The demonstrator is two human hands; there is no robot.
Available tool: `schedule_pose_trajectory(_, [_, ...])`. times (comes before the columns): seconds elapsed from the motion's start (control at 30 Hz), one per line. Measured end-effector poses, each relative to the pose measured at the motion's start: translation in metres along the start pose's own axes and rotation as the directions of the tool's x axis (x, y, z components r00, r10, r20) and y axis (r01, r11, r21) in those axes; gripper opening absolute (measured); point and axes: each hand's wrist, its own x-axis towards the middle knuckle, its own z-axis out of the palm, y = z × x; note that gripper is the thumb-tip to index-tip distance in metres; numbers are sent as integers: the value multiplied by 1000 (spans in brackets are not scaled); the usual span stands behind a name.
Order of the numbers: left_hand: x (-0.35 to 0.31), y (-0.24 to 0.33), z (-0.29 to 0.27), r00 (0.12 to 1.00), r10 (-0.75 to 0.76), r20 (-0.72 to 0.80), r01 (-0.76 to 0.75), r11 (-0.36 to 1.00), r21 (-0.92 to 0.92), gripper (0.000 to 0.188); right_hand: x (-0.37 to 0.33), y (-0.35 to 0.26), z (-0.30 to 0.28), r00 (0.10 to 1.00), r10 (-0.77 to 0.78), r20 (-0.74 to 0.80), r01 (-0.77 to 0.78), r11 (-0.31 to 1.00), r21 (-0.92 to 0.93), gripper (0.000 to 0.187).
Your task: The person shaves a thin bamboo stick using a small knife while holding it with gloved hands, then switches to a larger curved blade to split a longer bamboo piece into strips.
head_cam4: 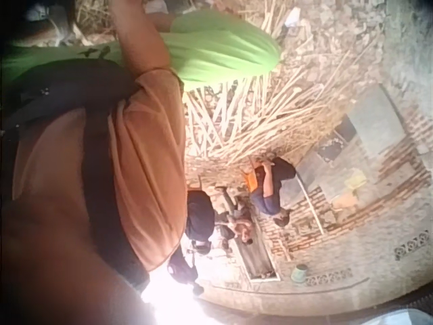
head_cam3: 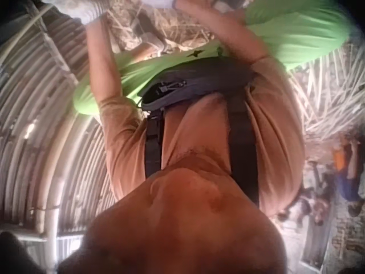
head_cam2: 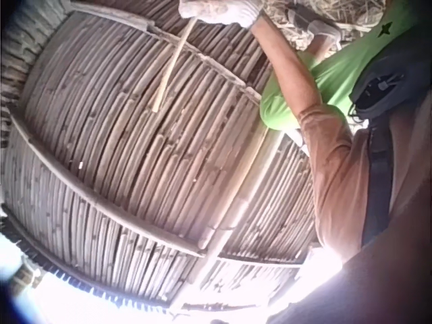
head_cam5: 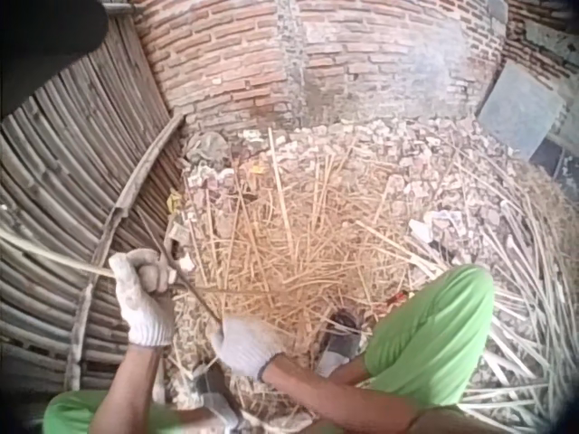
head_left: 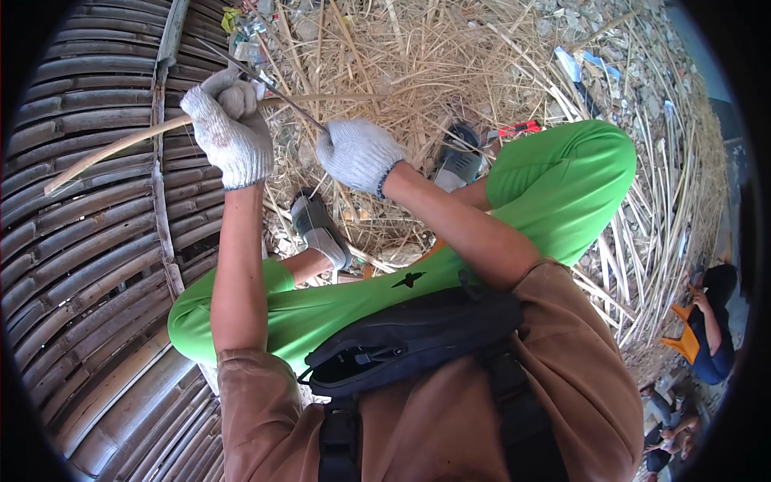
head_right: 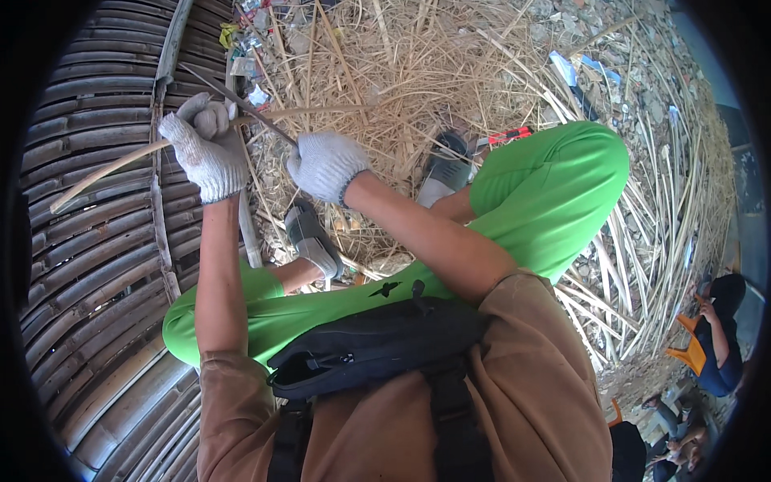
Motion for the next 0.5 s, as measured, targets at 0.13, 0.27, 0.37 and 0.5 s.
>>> schedule_pose_trajectory(0.13, [10,1,1,999,0,39,-1,1000,20,69,12,73,10,967,236,98,-234,972,-33,49])
schedule_pose_trajectory(0.27, [15,2,2,999,17,35,-17,1000,7,69,19,89,12,936,315,157,-303,948,-94,49])
schedule_pose_trajectory(0.37, [17,-2,-7,998,25,58,-26,999,22,71,14,44,-2,922,307,235,-299,952,-68,48])
schedule_pose_trajectory(0.5, [12,0,-12,999,37,16,-37,999,8,64,1,50,6,970,196,145,-192,980,-46,44])
